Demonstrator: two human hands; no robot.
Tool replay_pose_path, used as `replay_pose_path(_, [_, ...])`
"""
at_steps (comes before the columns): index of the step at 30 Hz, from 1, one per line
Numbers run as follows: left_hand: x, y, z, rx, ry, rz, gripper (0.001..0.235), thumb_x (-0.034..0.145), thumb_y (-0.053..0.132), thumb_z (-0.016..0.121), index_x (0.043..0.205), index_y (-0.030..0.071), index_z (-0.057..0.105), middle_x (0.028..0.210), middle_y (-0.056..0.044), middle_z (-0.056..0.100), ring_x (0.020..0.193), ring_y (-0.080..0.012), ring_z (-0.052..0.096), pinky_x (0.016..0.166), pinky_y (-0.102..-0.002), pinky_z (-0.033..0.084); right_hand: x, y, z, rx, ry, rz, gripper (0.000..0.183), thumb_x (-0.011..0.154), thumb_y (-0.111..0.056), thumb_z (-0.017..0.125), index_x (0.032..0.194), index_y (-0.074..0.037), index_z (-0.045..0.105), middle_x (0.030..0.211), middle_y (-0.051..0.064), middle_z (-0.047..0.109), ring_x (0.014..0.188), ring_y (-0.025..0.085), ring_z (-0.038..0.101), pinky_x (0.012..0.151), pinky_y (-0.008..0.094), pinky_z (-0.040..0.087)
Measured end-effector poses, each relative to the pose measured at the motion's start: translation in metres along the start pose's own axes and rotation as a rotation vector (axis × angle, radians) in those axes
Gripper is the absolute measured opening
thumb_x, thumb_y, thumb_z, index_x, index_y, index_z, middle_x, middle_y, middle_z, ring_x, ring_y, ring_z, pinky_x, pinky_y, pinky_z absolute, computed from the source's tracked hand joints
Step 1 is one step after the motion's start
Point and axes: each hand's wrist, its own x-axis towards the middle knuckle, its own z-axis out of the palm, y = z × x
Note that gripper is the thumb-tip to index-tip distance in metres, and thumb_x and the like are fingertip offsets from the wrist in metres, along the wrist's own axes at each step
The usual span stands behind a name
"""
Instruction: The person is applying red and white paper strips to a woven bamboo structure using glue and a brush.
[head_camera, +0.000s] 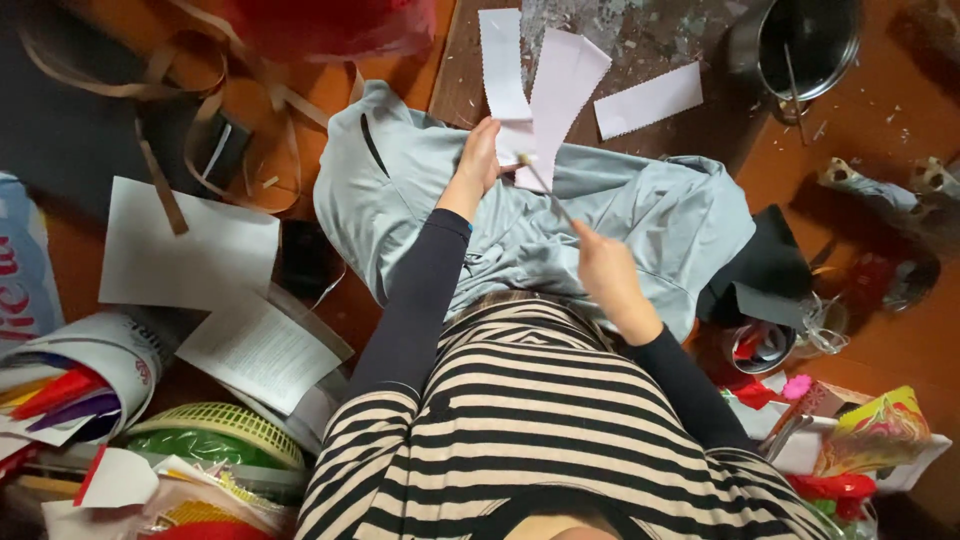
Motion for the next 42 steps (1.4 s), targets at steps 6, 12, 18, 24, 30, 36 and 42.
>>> replay_pose_path(6, [0.017, -0.021, -0.021, 0.073, -0.023, -0.017, 0.036, 0.105, 0.024, 0.039, 0.134, 0.008, 0.053, 0.127, -0.014, 0.065, 0.11, -0.0344, 0.069, 0.081, -0.065, 0.061, 0.07, 0.021, -0.01, 0.011, 0.203, -0.095, 0.037, 0.093, -0.002, 0.057, 0.128, -0.008, 0.066, 0.087, 0.025, 0.069, 0.078, 0.046, 0.065, 0.065, 0.056, 0.05])
replay_pose_path(12, [0.042, -0.039, -0.04, 0.236, 0.025, 0.129, 0.03, 0.105, 0.017, 0.046, 0.124, -0.002, 0.061, 0.114, -0.014, 0.066, 0.103, -0.029, 0.066, 0.082, -0.051, 0.059, 0.196, 0.007, 0.06, -0.06, 0.249, -0.148, 0.04, 0.087, 0.0, 0.055, 0.126, -0.006, 0.065, 0.077, 0.023, 0.068, 0.071, 0.044, 0.066, 0.064, 0.057, 0.051])
replay_pose_path(18, [0.038, -0.035, -0.036, 0.212, 0.061, 0.094, 0.031, 0.104, 0.018, 0.044, 0.119, 0.001, 0.065, 0.111, -0.01, 0.07, 0.102, -0.0232, 0.066, 0.085, -0.039, 0.056, 0.216, -0.009, 0.066, -0.02, 0.269, -0.125, 0.023, 0.095, -0.006, 0.053, 0.112, -0.008, 0.068, 0.079, 0.023, 0.069, 0.078, 0.046, 0.067, 0.067, 0.058, 0.051])
replay_pose_path(24, [0.017, -0.02, -0.016, 0.071, -0.015, 0.028, 0.033, 0.098, 0.018, 0.043, 0.122, 0.002, 0.06, 0.112, -0.015, 0.07, 0.095, -0.031, 0.074, 0.076, -0.053, 0.064, 0.206, 0.071, 0.025, 0.123, 0.403, -0.066, 0.031, 0.09, -0.009, 0.062, 0.12, -0.008, 0.071, 0.083, 0.02, 0.072, 0.073, 0.033, 0.071, 0.064, 0.044, 0.056])
replay_pose_path(30, [0.006, -0.007, 0.002, 0.082, -0.086, 0.052, 0.036, 0.102, 0.024, 0.047, 0.128, 0.002, 0.06, 0.115, -0.014, 0.07, 0.099, -0.031, 0.073, 0.077, -0.056, 0.063, 0.22, 0.253, -0.021, 1.727, 0.554, 0.122, 0.022, 0.101, -0.004, 0.068, 0.119, -0.011, 0.058, 0.092, 0.01, 0.07, 0.071, 0.015, 0.066, 0.052, 0.023, 0.048])
replay_pose_path(36, [-0.012, 0.009, 0.022, 0.093, -0.101, 0.051, 0.034, 0.102, 0.02, 0.047, 0.127, 0.002, 0.059, 0.117, -0.015, 0.07, 0.103, -0.0347, 0.072, 0.079, -0.06, 0.063, 0.206, 0.321, -0.029, 2.298, 0.53, 0.185, 0.022, 0.112, -0.013, 0.055, 0.118, 0.005, 0.067, 0.104, 0.011, 0.075, 0.088, 0.014, 0.072, 0.07, 0.02, 0.062])
replay_pose_path(42, [-0.028, 0.03, 0.034, 0.036, -0.165, 0.02, 0.033, 0.106, 0.023, 0.045, 0.132, 0.005, 0.056, 0.122, -0.013, 0.07, 0.105, -0.0328, 0.072, 0.085, -0.059, 0.061, 0.234, 0.357, -0.018, 2.362, 0.587, 0.351, 0.008, 0.11, 0.0, 0.055, 0.114, 0.004, 0.059, 0.099, 0.015, 0.072, 0.086, 0.023, 0.075, 0.071, 0.022, 0.063])
